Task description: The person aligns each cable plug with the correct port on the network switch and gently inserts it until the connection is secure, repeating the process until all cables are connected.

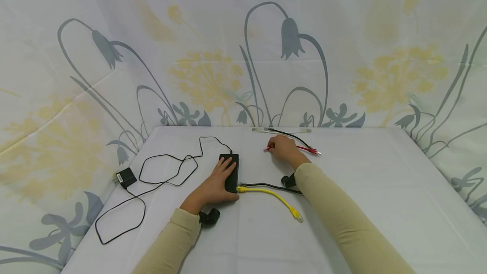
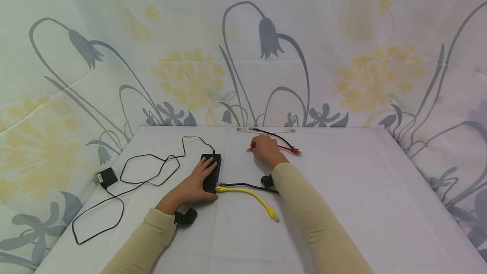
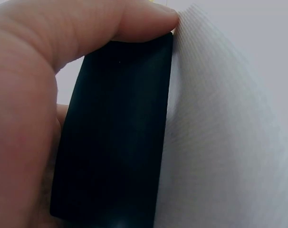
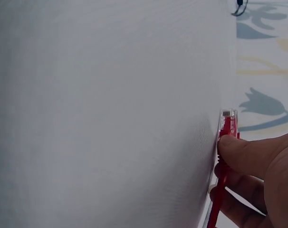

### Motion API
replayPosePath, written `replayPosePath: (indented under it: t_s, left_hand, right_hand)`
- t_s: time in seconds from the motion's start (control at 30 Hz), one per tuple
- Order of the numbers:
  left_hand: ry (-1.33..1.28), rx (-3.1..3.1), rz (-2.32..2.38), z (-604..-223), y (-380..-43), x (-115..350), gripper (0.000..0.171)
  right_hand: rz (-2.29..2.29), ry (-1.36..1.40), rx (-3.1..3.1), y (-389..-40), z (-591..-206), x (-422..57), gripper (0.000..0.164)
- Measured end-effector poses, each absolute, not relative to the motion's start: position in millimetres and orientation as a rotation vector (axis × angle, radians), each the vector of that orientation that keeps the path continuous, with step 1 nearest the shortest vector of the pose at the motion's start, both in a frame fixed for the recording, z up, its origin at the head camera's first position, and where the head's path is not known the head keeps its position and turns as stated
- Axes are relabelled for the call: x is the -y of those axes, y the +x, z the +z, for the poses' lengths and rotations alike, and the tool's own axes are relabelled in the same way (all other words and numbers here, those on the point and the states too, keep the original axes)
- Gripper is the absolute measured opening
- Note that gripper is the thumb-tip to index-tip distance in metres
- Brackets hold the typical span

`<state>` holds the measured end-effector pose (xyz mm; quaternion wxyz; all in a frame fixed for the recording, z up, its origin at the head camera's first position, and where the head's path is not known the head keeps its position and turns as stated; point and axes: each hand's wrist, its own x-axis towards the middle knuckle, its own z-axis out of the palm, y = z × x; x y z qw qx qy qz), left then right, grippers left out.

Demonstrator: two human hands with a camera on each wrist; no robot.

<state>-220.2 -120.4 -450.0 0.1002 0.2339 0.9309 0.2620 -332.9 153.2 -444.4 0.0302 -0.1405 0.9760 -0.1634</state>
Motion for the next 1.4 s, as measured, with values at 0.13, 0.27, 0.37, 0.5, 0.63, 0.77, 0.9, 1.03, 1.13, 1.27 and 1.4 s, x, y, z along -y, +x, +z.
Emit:
replayPosePath:
  t_s: [0.13,0.27,0.37,0.5,0.63,0.77,0.9,1.03,1.13,1.27,1.4]
  left_hand:
    - [0.688,-2.751,0.766,-449.6,-220.0,120.3,0.099]
    - [0.683,-2.749,0.765,-449.6,-219.9,120.4,0.100]
    - [0.687,-2.746,0.774,-449.4,-220.0,120.1,0.099]
    - [0.690,-2.749,0.770,-450.0,-220.4,120.2,0.099]
    - [0.695,-2.754,0.766,-450.7,-221.1,120.4,0.099]
    - [0.697,-2.754,0.764,-450.9,-221.4,120.3,0.100]
    - [0.690,-2.752,0.764,-451.1,-221.4,120.2,0.100]
    - [0.686,-2.749,0.766,-451.2,-221.5,120.3,0.100]
    - [0.689,-2.746,0.773,-450.8,-221.5,120.4,0.099]
    - [0.697,-2.747,0.779,-449.7,-220.9,119.9,0.099]
    - [0.697,-2.748,0.779,-449.5,-220.4,119.3,0.099]
  right_hand:
    - [-0.540,-0.438,-3.009,-331.5,-444.6,-154.4,0.018]
    - [-0.583,-0.458,-3.003,-329.2,-443.8,-154.8,0.015]
    - [-0.602,-0.489,-3.002,-328.1,-443.5,-155.2,0.015]
    - [-0.646,-0.534,-2.989,-326.7,-441.9,-154.7,0.015]
    - [-0.697,-0.584,-2.989,-324.3,-438.7,-152.2,0.014]
    - [-0.710,-0.616,-3.011,-322.8,-437.4,-148.8,0.011]
    - [-0.723,-0.622,-3.023,-320.9,-434.3,-145.3,0.011]
    - [-0.758,-0.611,-3.026,-317.8,-427.9,-143.0,0.022]
    - [-0.800,-0.601,-3.026,-316.8,-423.7,-141.3,0.027]
    - [-0.851,-0.605,-3.029,-314.6,-417.8,-138.2,0.023]
    - [-0.863,-0.662,-3.072,-311.2,-412.0,-134.8,0.021]
